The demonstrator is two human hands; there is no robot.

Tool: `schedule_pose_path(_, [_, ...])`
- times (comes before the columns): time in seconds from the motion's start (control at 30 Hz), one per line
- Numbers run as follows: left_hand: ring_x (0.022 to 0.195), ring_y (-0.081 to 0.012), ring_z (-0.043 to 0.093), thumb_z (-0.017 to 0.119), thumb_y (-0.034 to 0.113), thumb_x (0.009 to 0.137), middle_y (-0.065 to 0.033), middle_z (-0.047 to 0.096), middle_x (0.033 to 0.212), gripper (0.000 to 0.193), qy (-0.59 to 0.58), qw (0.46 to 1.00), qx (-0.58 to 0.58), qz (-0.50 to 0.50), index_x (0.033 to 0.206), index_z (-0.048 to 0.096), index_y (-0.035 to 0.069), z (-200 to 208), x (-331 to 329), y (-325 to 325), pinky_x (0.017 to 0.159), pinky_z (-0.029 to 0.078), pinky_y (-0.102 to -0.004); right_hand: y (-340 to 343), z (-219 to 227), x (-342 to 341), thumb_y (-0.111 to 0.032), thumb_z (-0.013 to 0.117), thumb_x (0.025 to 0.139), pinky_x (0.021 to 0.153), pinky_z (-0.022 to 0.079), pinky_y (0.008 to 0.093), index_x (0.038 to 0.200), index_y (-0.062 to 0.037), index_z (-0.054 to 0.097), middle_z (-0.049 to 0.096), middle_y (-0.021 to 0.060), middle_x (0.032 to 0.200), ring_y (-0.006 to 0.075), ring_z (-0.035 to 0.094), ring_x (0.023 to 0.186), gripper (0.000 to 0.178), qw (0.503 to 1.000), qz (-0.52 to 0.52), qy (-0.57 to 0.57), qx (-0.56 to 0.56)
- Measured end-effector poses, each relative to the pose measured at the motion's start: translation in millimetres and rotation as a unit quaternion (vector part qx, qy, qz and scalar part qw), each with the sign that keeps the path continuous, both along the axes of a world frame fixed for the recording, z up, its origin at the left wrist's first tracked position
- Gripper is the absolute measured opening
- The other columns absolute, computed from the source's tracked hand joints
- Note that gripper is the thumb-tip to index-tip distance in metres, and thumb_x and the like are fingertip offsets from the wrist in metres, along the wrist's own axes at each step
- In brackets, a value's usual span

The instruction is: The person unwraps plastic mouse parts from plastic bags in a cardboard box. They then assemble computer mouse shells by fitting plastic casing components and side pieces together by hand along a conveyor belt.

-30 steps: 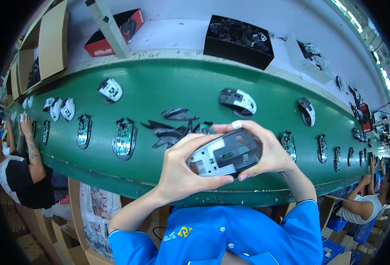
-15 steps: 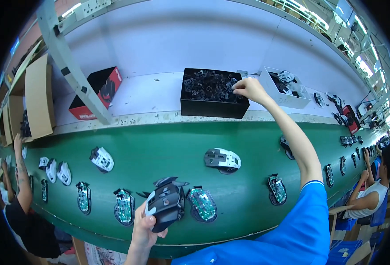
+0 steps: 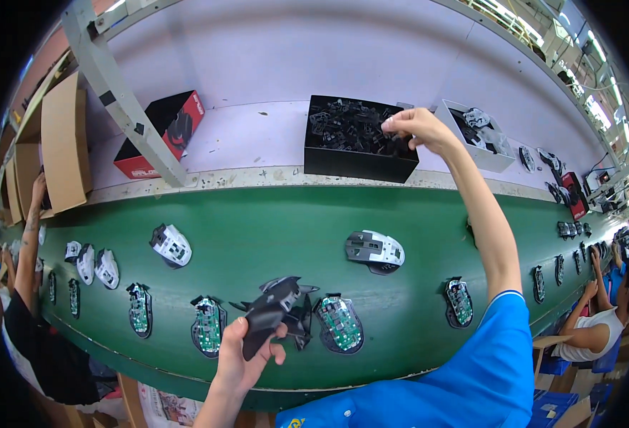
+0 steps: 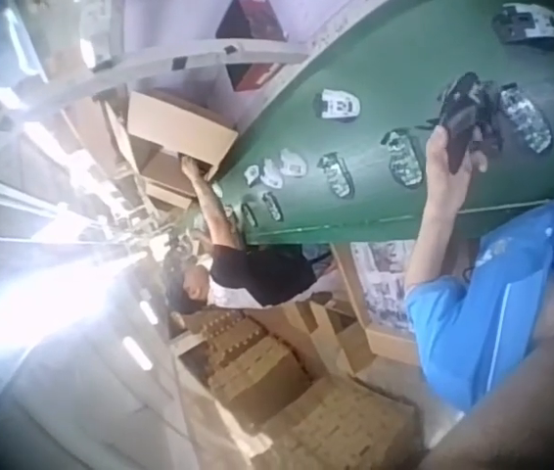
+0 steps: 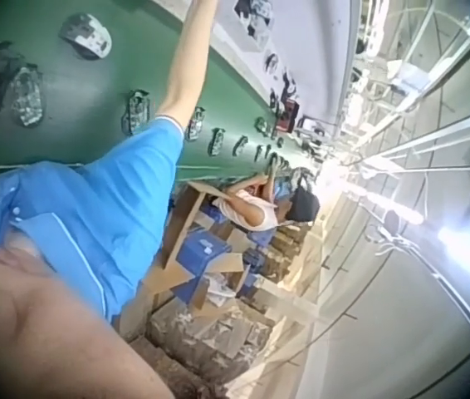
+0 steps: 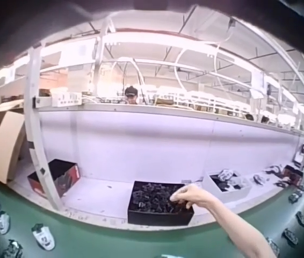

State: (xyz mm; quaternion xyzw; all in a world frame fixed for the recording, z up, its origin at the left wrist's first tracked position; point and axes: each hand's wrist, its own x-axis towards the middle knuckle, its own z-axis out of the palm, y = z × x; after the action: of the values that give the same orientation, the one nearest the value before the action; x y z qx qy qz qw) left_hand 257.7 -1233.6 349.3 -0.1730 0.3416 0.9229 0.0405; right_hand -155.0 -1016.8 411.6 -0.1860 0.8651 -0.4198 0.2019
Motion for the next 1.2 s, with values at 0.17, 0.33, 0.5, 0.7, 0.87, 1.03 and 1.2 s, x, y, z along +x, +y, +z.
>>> schedule_pose_path(0.17, [0.082, -0.0188, 0.053, 0.046, 0.051, 0.088, -0.0129, 0.057, 0.108, 0.063, 0.008, 0.998, 0.069, 0.002, 0.122, 0.049, -0.001, 5, 12, 2, 0.049, 0.047, -0.0302, 14, -25, 154, -0.013, 0.069, 0.077, 0.04, 0.049, 0.022, 0.125, -0.0029, 0.043, 0.065, 0.0081, 0.082, 0.0092, 0.061, 0.067, 0.055, 0.964, 0.165, -0.205, -0.04])
schedule_pose_path(0.33, [0.08, -0.0175, 0.055, 0.038, 0.05, 0.092, -0.0125, 0.057, 0.106, 0.058, 0.002, 0.995, 0.09, -0.052, 0.125, 0.048, 0.003, 14, 6, 15, 0.05, 0.049, -0.0294, 53, -77, 235, -0.005, 0.064, 0.079, 0.054, 0.05, 0.0314, 0.122, -0.0092, 0.048, 0.056, 0.0054, 0.074, 0.0155, 0.058, 0.065, 0.046, 0.972, 0.228, 0.034, 0.047])
schedule_pose_path(0.5, [0.078, -0.0192, 0.056, 0.038, 0.051, 0.092, -0.0141, 0.057, 0.105, 0.058, -0.005, 0.994, 0.087, -0.063, 0.126, 0.047, 0.004, 16, 11, 29, 0.049, 0.051, -0.0298, 61, -74, 258, -0.011, 0.059, 0.079, 0.058, 0.048, 0.0415, 0.11, -0.0084, 0.054, 0.058, 0.01, 0.074, 0.0301, 0.06, 0.068, 0.032, 0.896, 0.335, 0.254, 0.142])
schedule_pose_path(0.7, [0.084, -0.0298, 0.065, 0.034, 0.062, 0.088, -0.02, 0.056, 0.109, 0.072, 0.034, 0.993, 0.066, -0.096, 0.137, 0.035, 0.009, 12, 20, 38, 0.052, 0.059, -0.0424, 68, -41, 262, -0.013, 0.064, 0.081, 0.056, 0.05, 0.0354, 0.093, -0.0022, 0.057, 0.064, 0.0111, 0.067, 0.0267, 0.065, 0.061, 0.017, 0.963, 0.244, 0.052, 0.1])
schedule_pose_path(0.87, [0.093, -0.0304, 0.064, 0.048, 0.049, 0.085, -0.0171, 0.058, 0.109, 0.067, -0.01, 0.98, 0.054, -0.191, 0.134, 0.038, 0.006, 25, 20, 50, 0.067, 0.059, -0.0412, 56, 27, 302, -0.007, 0.077, 0.07, 0.047, 0.043, 0.0239, 0.08, -0.0051, 0.066, 0.058, 0.003, 0.063, 0.0125, 0.058, 0.053, 0.015, 0.946, 0.263, 0.161, -0.098])
schedule_pose_path(1.03, [0.087, -0.0171, 0.061, 0.046, 0.05, 0.086, -0.0101, 0.062, 0.103, 0.056, -0.055, 0.963, 0.004, -0.262, 0.117, 0.054, 0.004, 36, 18, 72, 0.068, 0.051, -0.0319, 43, 25, 316, -0.017, 0.076, 0.065, 0.043, 0.04, 0.0282, 0.08, -0.0103, 0.065, 0.053, -0.0006, 0.072, 0.0153, 0.054, 0.061, 0.019, 0.863, 0.353, 0.339, -0.125])
schedule_pose_path(1.2, [0.086, -0.0103, 0.053, 0.041, 0.044, 0.091, -0.0031, 0.058, 0.097, 0.048, -0.009, 0.941, -0.114, -0.319, 0.119, 0.05, 0.006, 33, 18, 76, 0.065, 0.043, -0.0256, 42, 21, 315, -0.017, 0.073, 0.067, 0.039, 0.036, 0.0292, 0.078, -0.0107, 0.063, 0.05, -0.002, 0.072, 0.0135, 0.052, 0.061, 0.017, 0.846, 0.402, 0.341, -0.081])
